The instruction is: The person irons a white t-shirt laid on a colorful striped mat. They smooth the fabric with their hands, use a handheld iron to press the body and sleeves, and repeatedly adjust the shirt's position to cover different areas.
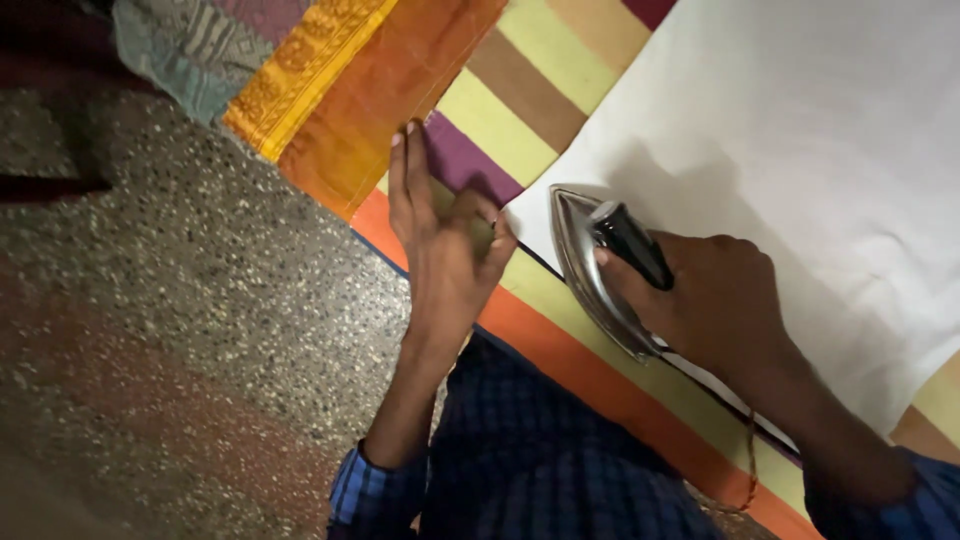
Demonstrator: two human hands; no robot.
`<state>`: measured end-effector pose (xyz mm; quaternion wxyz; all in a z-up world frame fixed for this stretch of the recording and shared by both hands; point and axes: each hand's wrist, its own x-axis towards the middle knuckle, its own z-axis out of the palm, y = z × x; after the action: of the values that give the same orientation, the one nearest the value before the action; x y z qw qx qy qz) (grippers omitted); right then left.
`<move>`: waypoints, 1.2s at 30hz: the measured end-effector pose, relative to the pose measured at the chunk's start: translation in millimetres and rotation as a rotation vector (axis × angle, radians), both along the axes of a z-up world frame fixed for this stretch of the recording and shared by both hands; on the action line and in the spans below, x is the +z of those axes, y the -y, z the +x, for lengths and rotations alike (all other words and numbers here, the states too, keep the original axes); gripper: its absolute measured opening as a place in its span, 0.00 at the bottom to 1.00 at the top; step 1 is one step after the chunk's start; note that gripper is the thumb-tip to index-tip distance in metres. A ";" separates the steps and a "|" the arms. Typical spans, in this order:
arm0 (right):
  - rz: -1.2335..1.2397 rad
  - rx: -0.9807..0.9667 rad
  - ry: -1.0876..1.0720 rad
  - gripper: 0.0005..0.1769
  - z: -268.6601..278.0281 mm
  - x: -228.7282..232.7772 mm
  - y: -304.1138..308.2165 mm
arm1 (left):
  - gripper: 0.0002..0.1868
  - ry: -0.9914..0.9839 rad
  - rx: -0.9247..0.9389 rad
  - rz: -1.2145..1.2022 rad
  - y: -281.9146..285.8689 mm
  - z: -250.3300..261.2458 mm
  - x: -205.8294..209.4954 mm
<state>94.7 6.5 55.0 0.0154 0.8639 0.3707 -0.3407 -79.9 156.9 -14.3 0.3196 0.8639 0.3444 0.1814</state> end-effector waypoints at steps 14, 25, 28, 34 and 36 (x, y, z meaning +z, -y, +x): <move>-0.012 -0.330 -0.006 0.34 2.3 13.0 64.8 | 0.23 -0.112 -0.174 0.154 11.6 18.2 10.6; 0.079 -0.051 -0.030 0.28 29.7 -4.4 52.5 | 0.37 -0.298 -0.424 0.296 30.6 50.8 1.3; -0.139 -0.002 -0.112 0.29 44.6 -6.5 80.3 | 0.36 -0.319 -0.430 0.309 29.9 50.4 1.1; -0.260 -0.017 -0.105 0.28 65.7 3.6 167.9 | 0.36 -0.336 -0.427 0.294 28.9 51.1 2.2; -0.238 -0.049 -0.061 0.28 66.6 5.8 188.5 | 0.36 -0.340 -0.427 0.281 28.5 51.3 2.0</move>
<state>161.4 -182.0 60.8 0.0982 0.8539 0.3068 -0.4088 -28.6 128.3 -12.3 0.1656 0.9704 0.1753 0.0089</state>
